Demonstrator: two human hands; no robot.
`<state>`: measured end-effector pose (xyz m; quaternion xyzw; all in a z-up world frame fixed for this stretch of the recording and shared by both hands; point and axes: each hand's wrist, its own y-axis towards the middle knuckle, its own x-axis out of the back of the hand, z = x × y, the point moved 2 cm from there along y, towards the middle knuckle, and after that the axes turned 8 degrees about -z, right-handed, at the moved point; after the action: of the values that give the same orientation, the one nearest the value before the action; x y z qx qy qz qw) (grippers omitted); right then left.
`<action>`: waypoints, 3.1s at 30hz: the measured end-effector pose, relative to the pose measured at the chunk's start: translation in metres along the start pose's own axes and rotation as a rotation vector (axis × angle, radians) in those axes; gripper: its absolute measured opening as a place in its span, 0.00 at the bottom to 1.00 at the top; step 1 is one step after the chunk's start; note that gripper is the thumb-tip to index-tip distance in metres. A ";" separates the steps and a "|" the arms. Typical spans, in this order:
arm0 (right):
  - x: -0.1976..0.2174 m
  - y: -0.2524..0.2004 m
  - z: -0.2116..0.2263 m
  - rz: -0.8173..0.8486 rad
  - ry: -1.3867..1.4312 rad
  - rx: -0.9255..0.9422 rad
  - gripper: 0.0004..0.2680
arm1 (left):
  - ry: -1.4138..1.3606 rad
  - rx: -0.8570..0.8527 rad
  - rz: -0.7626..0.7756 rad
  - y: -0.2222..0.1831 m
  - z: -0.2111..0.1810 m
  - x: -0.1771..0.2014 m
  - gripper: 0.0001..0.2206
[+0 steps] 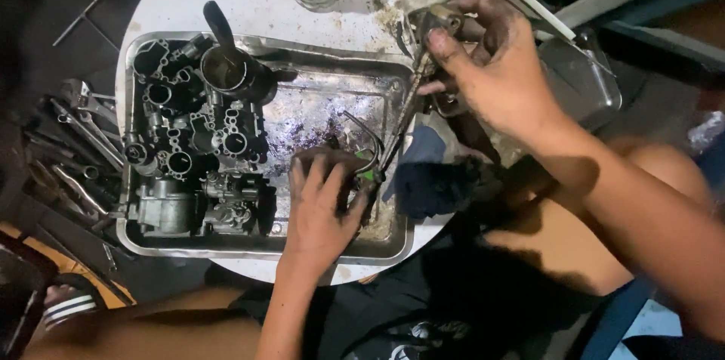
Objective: The person scrubs and wipes several small engine components with a cloth and a brush, then places them into a metal tray. The person handles each part individually, turning them over to clean different sides before setting them aside.
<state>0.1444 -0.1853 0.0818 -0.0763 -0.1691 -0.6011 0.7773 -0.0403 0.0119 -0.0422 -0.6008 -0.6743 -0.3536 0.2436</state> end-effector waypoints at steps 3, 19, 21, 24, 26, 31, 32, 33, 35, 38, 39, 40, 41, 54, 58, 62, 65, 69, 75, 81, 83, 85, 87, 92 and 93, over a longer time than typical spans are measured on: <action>-0.003 -0.002 -0.001 0.035 0.135 0.034 0.12 | 0.058 0.093 -0.026 0.012 -0.017 0.015 0.26; -0.002 -0.005 -0.019 0.031 0.149 0.071 0.09 | 0.059 0.156 0.056 0.020 -0.017 -0.006 0.33; -0.002 -0.005 -0.018 0.053 0.147 0.105 0.11 | 0.048 0.123 0.000 0.017 -0.013 -0.010 0.35; -0.002 -0.004 -0.017 0.117 0.145 0.192 0.12 | 0.107 0.060 -0.073 0.017 -0.014 -0.009 0.30; -0.001 -0.004 -0.022 0.145 0.173 0.193 0.13 | 0.100 0.070 -0.076 0.012 -0.010 -0.011 0.29; 0.000 -0.002 -0.010 0.265 0.148 0.348 0.15 | 0.089 0.054 -0.103 0.016 -0.013 -0.007 0.26; 0.001 -0.002 -0.005 0.303 0.125 0.356 0.14 | 0.086 0.048 -0.114 0.019 -0.014 -0.006 0.24; 0.002 -0.003 0.000 0.342 0.102 0.364 0.13 | 0.084 0.042 -0.125 0.022 -0.015 -0.005 0.21; 0.002 -0.002 0.009 0.371 0.074 0.344 0.12 | 0.107 0.032 -0.115 0.022 -0.016 -0.004 0.22; 0.001 -0.003 0.015 0.403 0.045 0.313 0.15 | 0.124 0.013 -0.088 0.021 -0.013 -0.006 0.21; 0.000 -0.003 0.016 0.411 0.044 0.307 0.19 | 0.119 0.009 -0.078 0.020 -0.011 -0.007 0.18; -0.002 -0.001 0.013 0.410 0.042 0.304 0.19 | 0.117 0.008 -0.076 0.018 -0.008 -0.009 0.18; -0.003 0.001 0.012 0.369 0.001 0.373 0.16 | 0.131 0.025 -0.050 0.016 -0.005 -0.013 0.20; -0.011 -0.010 0.040 0.397 -0.293 0.510 0.17 | 0.145 -0.069 -0.044 0.022 -0.016 0.000 0.20; -0.009 -0.022 0.043 0.423 -0.341 0.546 0.16 | 0.203 -0.030 0.096 0.021 -0.010 -0.004 0.25; -0.003 -0.028 0.020 0.316 -0.148 0.433 0.14 | 0.166 -0.035 0.087 0.021 -0.010 -0.006 0.25; 0.001 -0.029 0.028 0.305 -0.193 0.536 0.14 | 0.163 0.010 0.078 0.022 -0.006 -0.013 0.24; -0.010 -0.021 -0.024 0.197 0.019 0.999 0.43 | 0.213 0.118 0.217 0.025 -0.005 -0.018 0.34; 0.005 -0.034 0.046 0.325 -0.200 0.476 0.15 | 0.230 0.100 0.162 0.028 -0.010 -0.020 0.29; 0.016 -0.039 0.055 0.406 -0.400 0.306 0.20 | 0.223 0.128 0.175 0.026 -0.010 -0.021 0.31; 0.023 -0.047 0.030 0.518 -0.209 0.451 0.28 | 0.225 0.129 0.181 0.026 -0.008 -0.022 0.33; 0.028 -0.055 0.028 0.636 -0.014 0.592 0.40 | 0.225 0.137 0.185 0.025 -0.008 -0.022 0.34; 0.033 -0.054 0.040 0.555 -0.617 0.498 0.23 | 0.206 0.154 0.191 0.027 -0.008 -0.021 0.33; 0.014 -0.053 0.049 0.351 -0.526 0.677 0.15 | 0.226 0.115 0.165 0.024 -0.005 -0.024 0.31; 0.010 -0.052 0.049 0.286 -0.618 0.739 0.16 | 0.218 0.103 0.137 0.024 -0.006 -0.023 0.29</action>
<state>0.0880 -0.1926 0.1270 0.0071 -0.5810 -0.3376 0.7406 -0.0136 -0.0065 -0.0511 -0.5903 -0.6182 -0.3644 0.3696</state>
